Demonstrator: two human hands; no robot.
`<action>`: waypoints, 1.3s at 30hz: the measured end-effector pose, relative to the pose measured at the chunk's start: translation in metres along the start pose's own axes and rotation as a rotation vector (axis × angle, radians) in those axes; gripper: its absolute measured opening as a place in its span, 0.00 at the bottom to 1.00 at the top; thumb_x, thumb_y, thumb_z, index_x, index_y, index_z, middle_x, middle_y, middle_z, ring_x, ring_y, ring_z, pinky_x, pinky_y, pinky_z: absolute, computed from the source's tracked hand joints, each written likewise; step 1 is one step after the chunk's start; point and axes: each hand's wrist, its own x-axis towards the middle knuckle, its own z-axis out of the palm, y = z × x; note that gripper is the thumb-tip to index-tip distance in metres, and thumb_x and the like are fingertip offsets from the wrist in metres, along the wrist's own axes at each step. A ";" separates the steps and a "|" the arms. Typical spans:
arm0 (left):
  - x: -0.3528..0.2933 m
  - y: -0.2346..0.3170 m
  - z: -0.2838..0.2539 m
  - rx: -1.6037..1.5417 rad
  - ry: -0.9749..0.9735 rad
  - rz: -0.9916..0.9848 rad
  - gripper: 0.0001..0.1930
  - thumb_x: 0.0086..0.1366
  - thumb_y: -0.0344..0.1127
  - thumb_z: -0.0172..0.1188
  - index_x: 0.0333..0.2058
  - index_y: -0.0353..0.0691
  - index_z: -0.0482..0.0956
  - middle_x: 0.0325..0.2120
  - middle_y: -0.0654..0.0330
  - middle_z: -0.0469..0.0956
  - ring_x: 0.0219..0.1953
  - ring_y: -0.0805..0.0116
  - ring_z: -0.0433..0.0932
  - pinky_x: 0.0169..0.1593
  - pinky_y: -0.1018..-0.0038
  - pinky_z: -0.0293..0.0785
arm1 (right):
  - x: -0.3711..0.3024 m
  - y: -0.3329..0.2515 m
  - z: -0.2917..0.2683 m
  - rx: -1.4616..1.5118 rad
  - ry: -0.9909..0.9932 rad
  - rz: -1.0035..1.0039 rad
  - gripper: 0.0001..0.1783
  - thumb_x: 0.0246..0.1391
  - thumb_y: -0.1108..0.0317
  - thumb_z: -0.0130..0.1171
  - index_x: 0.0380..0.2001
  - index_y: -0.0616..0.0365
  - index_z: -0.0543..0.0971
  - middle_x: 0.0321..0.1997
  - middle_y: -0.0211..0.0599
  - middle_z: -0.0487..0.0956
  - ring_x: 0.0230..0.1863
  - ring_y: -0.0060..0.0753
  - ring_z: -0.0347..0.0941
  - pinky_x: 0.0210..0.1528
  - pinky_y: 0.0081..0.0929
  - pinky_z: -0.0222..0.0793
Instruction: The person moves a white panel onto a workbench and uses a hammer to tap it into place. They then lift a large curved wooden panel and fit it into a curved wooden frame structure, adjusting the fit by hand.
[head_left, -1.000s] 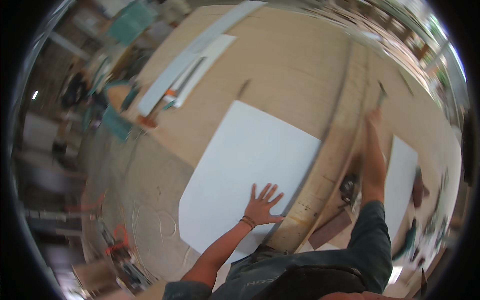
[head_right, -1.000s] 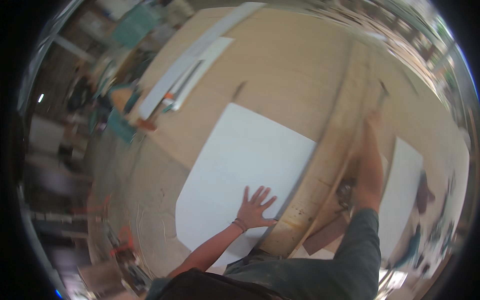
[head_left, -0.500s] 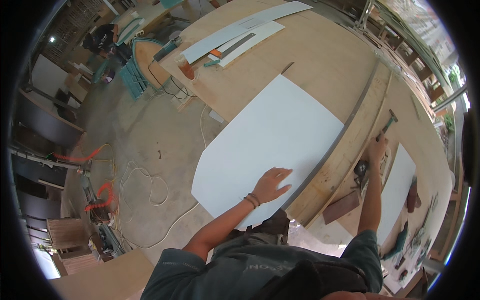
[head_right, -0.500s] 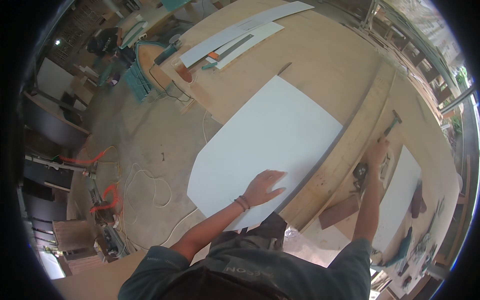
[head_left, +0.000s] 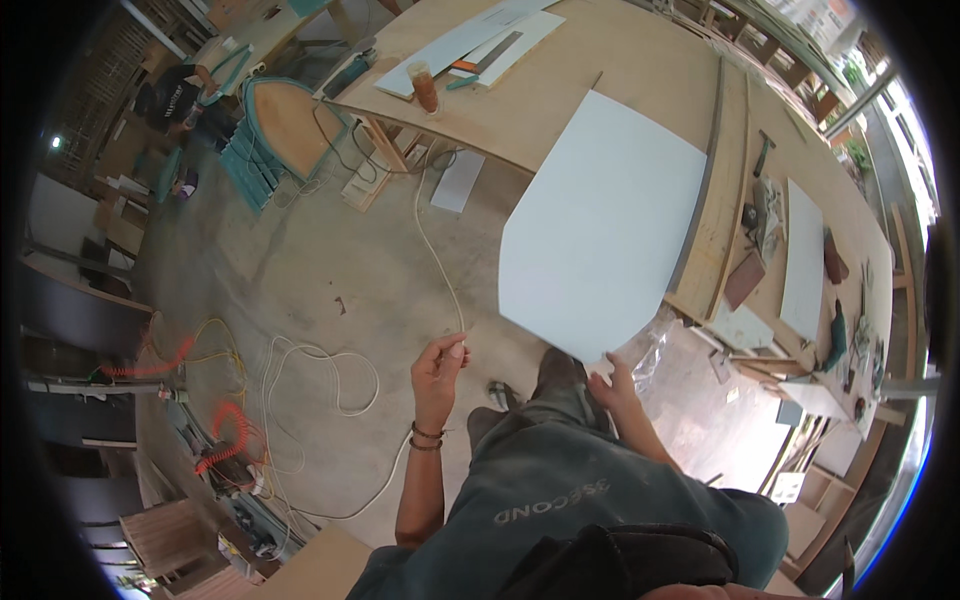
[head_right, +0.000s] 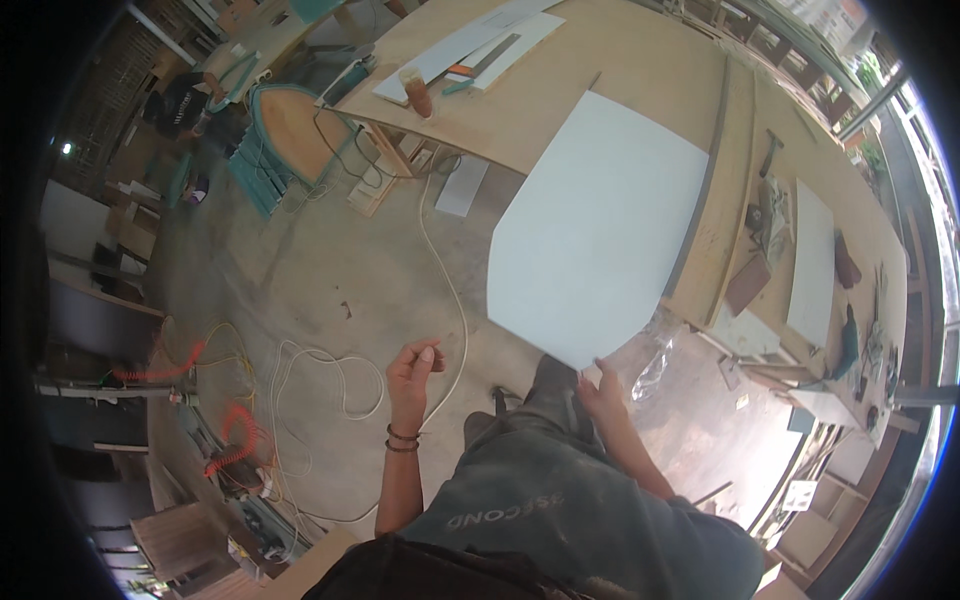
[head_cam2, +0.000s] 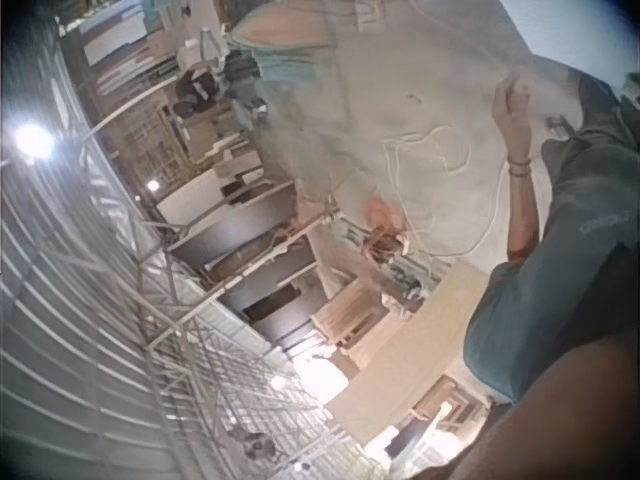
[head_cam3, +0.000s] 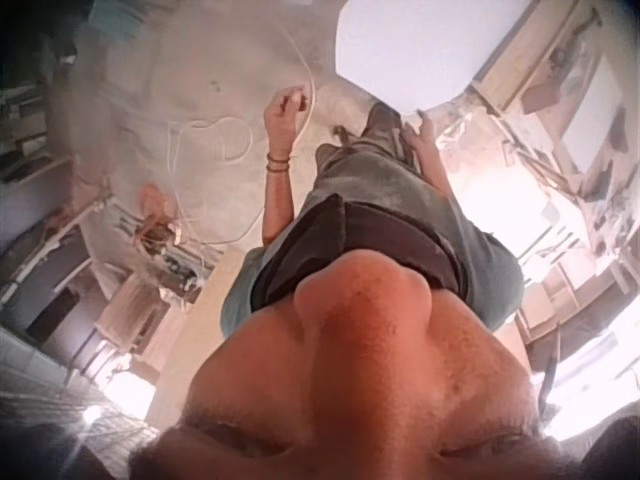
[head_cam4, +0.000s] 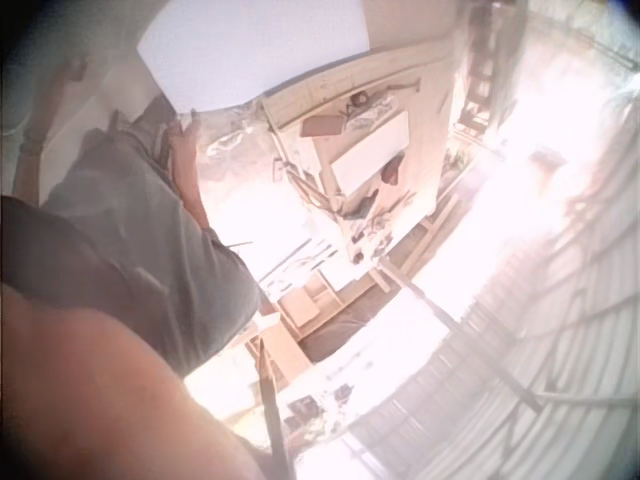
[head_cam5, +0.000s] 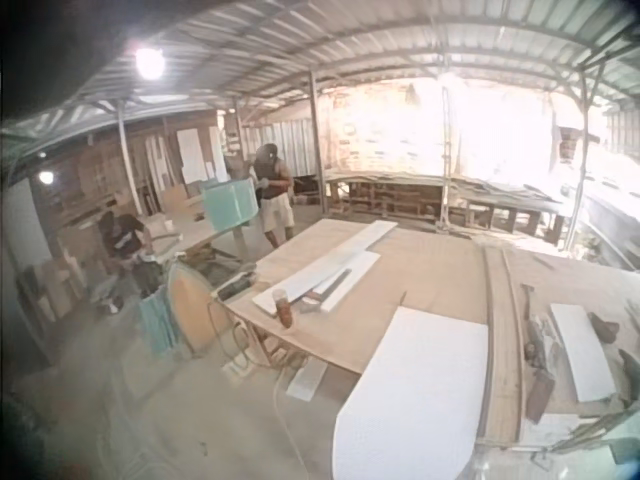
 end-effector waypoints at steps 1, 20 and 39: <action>-0.003 0.029 -0.003 -0.071 -0.062 0.046 0.14 0.70 0.33 0.63 0.50 0.33 0.81 0.36 0.62 0.81 0.37 0.75 0.79 0.42 0.77 0.76 | -0.009 -0.009 0.017 0.203 -0.032 0.070 0.40 0.55 0.56 0.68 0.65 0.59 0.62 0.50 0.44 0.71 0.48 0.37 0.72 0.52 0.42 0.75; 0.114 0.258 -0.010 -1.439 -0.546 0.174 0.05 0.63 0.31 0.64 0.34 0.36 0.82 0.29 0.50 0.82 0.22 0.61 0.81 0.25 0.70 0.77 | 0.040 -0.064 0.207 1.408 0.485 0.394 0.43 0.63 0.40 0.59 0.68 0.58 0.61 0.66 0.43 0.69 0.68 0.45 0.66 0.70 0.46 0.65; 0.748 -0.180 -0.296 -0.562 0.302 -0.493 0.40 0.74 0.65 0.41 0.72 0.39 0.57 0.64 0.52 0.64 0.68 0.52 0.63 0.70 0.52 0.61 | 0.075 -0.089 0.323 1.177 1.005 0.084 0.42 0.70 0.41 0.44 0.73 0.62 0.55 0.77 0.45 0.58 0.76 0.43 0.53 0.77 0.41 0.46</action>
